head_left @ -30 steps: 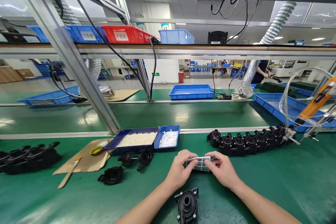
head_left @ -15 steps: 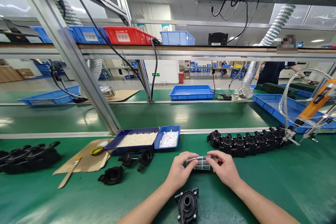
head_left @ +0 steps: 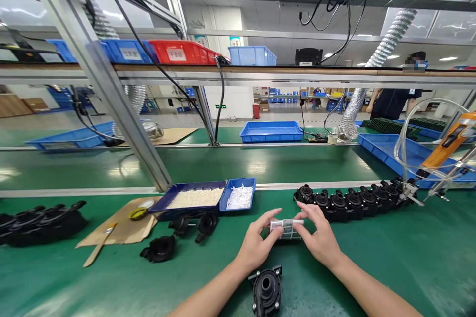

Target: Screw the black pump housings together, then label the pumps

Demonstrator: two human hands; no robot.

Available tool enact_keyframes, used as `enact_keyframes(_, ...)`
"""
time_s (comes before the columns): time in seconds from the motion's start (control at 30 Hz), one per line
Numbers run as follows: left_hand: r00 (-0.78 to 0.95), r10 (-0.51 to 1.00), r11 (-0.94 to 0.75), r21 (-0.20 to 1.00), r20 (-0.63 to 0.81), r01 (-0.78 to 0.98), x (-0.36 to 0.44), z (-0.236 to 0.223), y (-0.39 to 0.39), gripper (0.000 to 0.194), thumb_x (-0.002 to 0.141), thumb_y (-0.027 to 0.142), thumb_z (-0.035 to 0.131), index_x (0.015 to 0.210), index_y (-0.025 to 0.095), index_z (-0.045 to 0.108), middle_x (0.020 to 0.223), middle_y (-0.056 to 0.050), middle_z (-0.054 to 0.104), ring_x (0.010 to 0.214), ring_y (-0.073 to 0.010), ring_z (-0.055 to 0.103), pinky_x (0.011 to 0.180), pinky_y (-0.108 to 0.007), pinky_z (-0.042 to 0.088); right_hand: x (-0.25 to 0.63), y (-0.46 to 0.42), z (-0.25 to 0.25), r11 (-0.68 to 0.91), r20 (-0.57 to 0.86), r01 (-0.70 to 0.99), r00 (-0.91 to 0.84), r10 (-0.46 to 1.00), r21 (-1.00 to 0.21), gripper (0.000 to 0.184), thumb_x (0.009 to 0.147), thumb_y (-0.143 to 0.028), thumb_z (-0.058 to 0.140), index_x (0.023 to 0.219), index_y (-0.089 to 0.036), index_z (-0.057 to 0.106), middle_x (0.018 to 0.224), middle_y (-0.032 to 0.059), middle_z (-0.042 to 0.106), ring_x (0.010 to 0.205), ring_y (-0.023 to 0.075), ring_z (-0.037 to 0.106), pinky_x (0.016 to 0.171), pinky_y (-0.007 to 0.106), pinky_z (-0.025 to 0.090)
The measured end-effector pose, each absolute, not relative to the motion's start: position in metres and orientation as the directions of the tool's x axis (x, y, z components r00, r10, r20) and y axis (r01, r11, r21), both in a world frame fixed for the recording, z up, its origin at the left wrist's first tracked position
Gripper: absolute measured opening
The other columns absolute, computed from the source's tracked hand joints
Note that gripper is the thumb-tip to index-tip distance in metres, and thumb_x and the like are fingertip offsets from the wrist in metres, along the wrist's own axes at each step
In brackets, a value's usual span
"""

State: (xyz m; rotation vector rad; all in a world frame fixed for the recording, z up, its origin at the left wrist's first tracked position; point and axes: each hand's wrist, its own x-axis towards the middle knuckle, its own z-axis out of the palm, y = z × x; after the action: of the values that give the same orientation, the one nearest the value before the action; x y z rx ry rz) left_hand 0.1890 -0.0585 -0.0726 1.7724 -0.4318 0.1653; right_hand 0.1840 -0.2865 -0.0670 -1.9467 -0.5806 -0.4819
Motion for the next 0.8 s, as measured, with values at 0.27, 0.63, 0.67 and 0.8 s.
enact_keyframes(0.27,0.945,-0.174,-0.042,0.957,0.275,-0.287,0.191,-0.073,-0.061,0.038,0.095,0.052,0.069,0.104,0.015,0.072,0.095,-0.009,0.079,0.087,-0.0223,0.072,0.078,-0.030,0.055,0.183,-0.285,-0.064,-0.451,0.692,0.691,0.694,0.198,-0.564,0.066,0.100,-0.017,0.067,0.157,-0.035,0.040,0.111,0.0002,0.075,0.121,0.0260,0.054,0.110,0.050,0.046)
enact_keyframes(0.63,0.900,-0.118,-0.176,0.883,0.419,-0.434,0.188,-0.071,-0.063,0.024,0.097,0.041,0.068,0.101,0.019,0.077,0.089,-0.005,0.079,0.082,-0.0200,0.072,0.076,-0.029,0.056,0.172,-0.277,-0.064,-0.376,0.793,0.790,0.578,0.193,-0.484,0.069,0.099,-0.011,0.065,0.159,-0.032,0.038,0.123,0.0075,0.073,0.118,0.0265,0.064,0.106,0.051,0.056)
enact_keyframes(0.67,0.886,-0.131,-0.188,0.866,0.445,-0.463,0.188,-0.071,-0.064,0.022,0.097,0.039,0.067,0.101,0.020,0.078,0.090,-0.005,0.080,0.082,-0.0197,0.073,0.077,-0.029,0.056,0.172,-0.276,-0.065,-0.362,0.783,0.781,0.595,0.183,-0.508,0.070,0.100,-0.012,0.064,0.160,-0.032,0.035,0.133,0.0096,0.068,0.123,0.0263,0.063,0.107,0.050,0.057)
enact_keyframes(0.8,0.833,-0.246,-0.184,0.820,0.496,-0.542,0.186,-0.070,-0.067,0.018,0.097,0.032,0.066,0.104,0.021,0.078,0.094,-0.005,0.081,0.081,-0.0184,0.074,0.077,-0.028,0.058,0.173,-0.269,-0.072,-0.241,0.768,0.785,0.614,0.183,-0.570,0.072,0.101,-0.009,0.058,0.163,-0.034,0.030,0.157,0.0135,0.046,0.131,0.0235,0.060,0.096,0.038,0.067)
